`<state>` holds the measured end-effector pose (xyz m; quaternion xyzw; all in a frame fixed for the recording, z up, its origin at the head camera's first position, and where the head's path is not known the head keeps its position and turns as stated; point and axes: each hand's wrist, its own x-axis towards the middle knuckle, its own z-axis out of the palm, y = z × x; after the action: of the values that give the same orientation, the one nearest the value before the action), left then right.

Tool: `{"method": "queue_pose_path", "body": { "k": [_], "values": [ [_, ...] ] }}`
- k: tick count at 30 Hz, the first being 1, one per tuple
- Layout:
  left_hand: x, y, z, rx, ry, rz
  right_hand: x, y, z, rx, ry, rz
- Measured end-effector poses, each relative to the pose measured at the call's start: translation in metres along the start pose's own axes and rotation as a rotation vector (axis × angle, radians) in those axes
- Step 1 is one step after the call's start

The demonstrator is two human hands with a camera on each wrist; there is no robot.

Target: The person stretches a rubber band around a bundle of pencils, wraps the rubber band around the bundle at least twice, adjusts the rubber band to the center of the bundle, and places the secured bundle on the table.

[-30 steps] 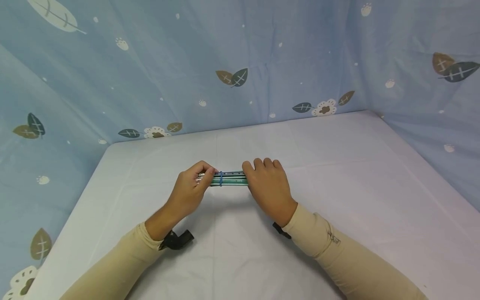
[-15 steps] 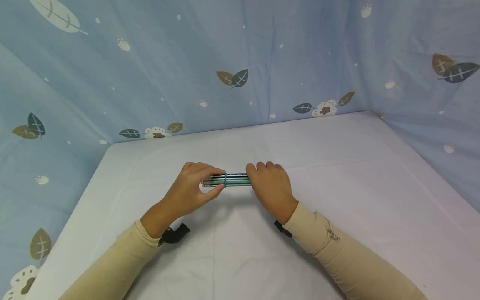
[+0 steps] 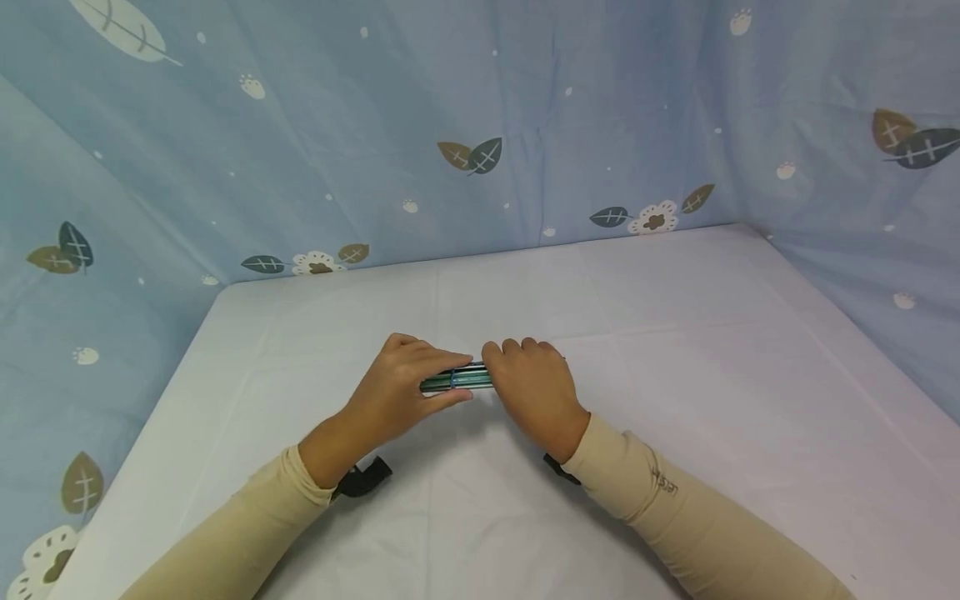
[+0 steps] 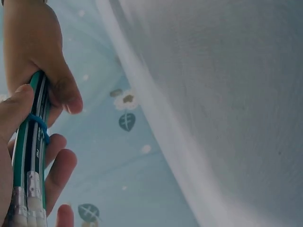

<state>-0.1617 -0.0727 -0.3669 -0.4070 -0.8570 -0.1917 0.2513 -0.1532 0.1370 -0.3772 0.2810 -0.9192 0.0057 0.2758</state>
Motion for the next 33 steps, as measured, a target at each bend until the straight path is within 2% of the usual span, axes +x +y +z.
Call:
{"method": "queue_pose_path", "body": {
  "k": [7, 10, 17, 23, 28, 33],
  "values": [
    [0.001, -0.006, -0.008, 0.078, -0.036, -0.052, 0.002, 0.008, 0.003, -0.003, 0.016, 0.036],
    [0.001, -0.009, -0.009, 0.113, -0.051, -0.056, 0.003, 0.010, 0.003, 0.003, 0.024, 0.045],
    [0.001, -0.006, -0.004, 0.092, -0.044, -0.019, 0.001, 0.008, 0.003, 0.013, 0.013, 0.028],
    [0.001, 0.000, 0.002, 0.122, -0.026, 0.000, 0.000, 0.006, 0.004, -0.001, -0.002, 0.024],
    [0.004, 0.005, 0.006, 0.158, -0.042, 0.047, -0.001, 0.004, 0.005, 0.007, -0.013, 0.012],
    [0.001, 0.006, 0.005, 0.166, -0.044, 0.043, -0.001, 0.002, 0.004, 0.013, -0.014, -0.006]
  ]
}}
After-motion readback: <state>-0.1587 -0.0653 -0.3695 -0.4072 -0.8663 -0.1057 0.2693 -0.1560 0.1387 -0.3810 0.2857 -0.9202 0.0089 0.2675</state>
